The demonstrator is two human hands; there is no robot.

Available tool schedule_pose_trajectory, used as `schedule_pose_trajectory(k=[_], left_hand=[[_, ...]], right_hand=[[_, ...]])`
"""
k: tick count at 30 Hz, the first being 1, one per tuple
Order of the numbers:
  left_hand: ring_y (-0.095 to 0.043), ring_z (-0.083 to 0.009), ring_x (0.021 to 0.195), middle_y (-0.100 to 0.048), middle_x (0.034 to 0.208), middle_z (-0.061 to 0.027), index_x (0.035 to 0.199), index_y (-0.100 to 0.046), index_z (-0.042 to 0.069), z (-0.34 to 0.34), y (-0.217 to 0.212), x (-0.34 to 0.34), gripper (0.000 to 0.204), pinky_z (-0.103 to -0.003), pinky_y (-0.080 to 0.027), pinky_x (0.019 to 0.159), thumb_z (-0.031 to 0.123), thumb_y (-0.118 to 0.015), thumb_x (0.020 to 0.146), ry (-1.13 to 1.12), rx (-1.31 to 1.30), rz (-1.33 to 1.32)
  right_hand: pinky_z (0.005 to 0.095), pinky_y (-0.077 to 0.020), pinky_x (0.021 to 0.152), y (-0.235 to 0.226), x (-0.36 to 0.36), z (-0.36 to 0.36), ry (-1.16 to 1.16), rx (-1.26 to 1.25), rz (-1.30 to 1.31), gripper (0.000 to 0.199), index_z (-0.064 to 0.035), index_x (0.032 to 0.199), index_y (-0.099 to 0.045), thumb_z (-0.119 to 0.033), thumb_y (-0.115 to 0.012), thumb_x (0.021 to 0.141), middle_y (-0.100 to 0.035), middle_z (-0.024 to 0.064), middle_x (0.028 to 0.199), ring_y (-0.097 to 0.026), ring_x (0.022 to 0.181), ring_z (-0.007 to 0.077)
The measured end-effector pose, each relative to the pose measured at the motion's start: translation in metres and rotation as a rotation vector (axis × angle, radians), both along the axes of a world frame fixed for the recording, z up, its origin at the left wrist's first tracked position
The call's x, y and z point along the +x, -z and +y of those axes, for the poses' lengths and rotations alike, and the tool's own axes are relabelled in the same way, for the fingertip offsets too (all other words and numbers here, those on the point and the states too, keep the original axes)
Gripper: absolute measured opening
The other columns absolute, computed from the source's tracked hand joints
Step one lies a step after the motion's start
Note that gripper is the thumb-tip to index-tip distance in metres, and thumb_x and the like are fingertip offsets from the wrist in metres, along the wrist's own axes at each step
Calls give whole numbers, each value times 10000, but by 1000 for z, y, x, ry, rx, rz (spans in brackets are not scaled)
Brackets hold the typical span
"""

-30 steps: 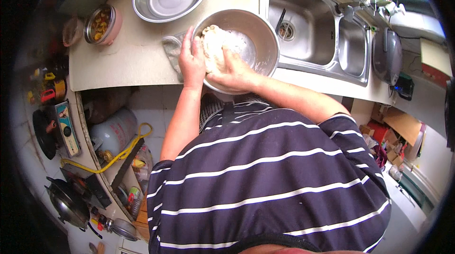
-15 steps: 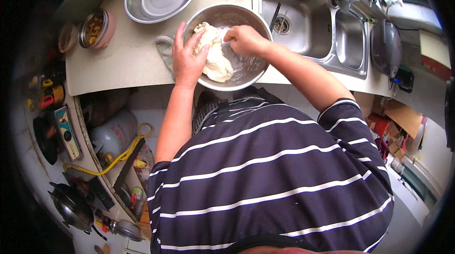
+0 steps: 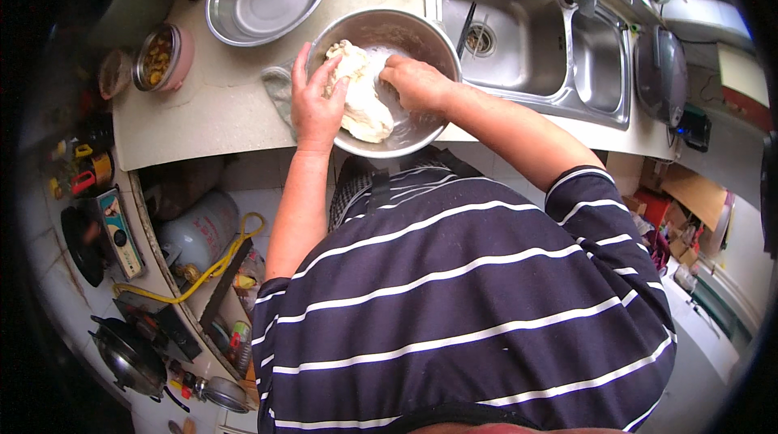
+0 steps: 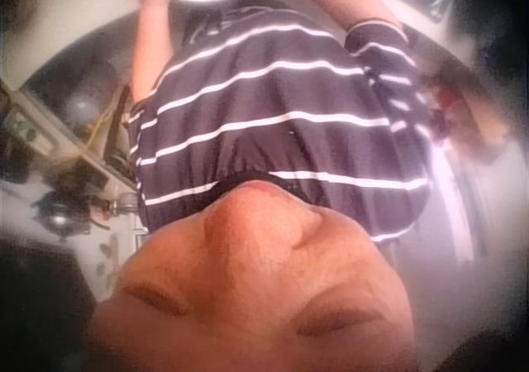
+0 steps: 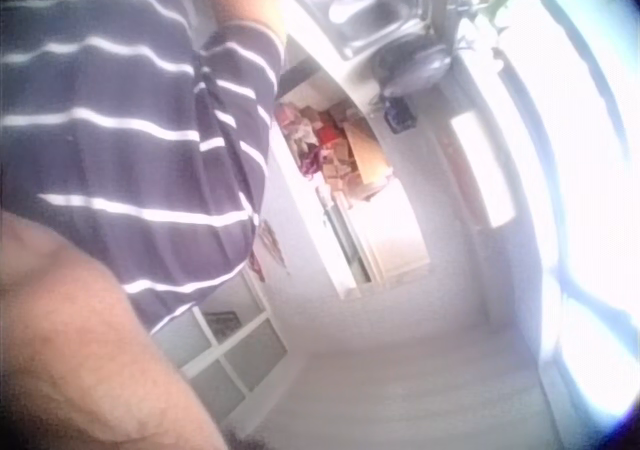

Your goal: The person kneads dough in a metal bowl using both hands. They briefly move a cloth and a small box on the counter before resuming kneading.

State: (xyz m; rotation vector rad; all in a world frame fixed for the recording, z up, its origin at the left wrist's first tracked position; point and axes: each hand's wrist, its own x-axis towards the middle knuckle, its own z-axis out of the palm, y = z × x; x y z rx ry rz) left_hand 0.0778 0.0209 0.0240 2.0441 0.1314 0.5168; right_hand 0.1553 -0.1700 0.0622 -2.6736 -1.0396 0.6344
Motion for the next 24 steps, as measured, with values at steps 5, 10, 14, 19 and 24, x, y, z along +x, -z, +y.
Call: schedule_pose_trajectory(k=[5, 10, 14, 19, 24], left_hand=[[-463, -331, 1339, -443, 1475, -150, 1135, -720, 103, -2, -1, -1, 335, -397, -413, 1093, 111, -737, 800, -22, -3, 21], [-462, -331, 1339, -446, 1476, -140, 1137, -718, 100, -1, -2, 0, 331, -398, -417, 1090, 109, -733, 806, -20, -15, 24], [-470, -329, 1333, -453, 1472, -137, 1135, -717, 97, -1, 0, 0, 336, -398, -420, 1085, 111, -740, 801, -22, -5, 28], [-472, -325, 1331, -452, 1479, -133, 1162, -702, 81, -3, 1, 1, 367, -398, -419, 1083, 123, -752, 801, -26, -13, 27], [-460, -320, 1341, -459, 1475, -130, 1206, -679, 74, 0, 0, 2, 423, -399, -405, 1097, 130, -769, 797, -5, -13, 39]], right_hand=[[434, -516, 912, 1, -30, 0, -78, -157, 218, 261, -40, 1003, -683, -26, -663, 743, -630, 180, 1067, -628, 1050, 373], [443, -514, 896, -2, -10, -2, -110, -283, 318, 291, -23, 1027, -690, -33, -642, 739, -644, 220, 1062, -641, 1014, 390], [440, -521, 871, -2, 1, -2, -23, -64, 33, 245, -23, 961, -694, -10, -640, 723, -636, 210, 1032, -644, 998, 385], [439, -529, 854, 1, -29, -2, -114, -265, 277, 239, -21, 941, -719, -15, -638, 717, -686, 208, 982, -670, 956, 383], [442, -522, 806, 10, 8, 1, -24, -13, 249, 283, -26, 958, -713, 10, -604, 699, -698, 201, 934, -674, 910, 381]])
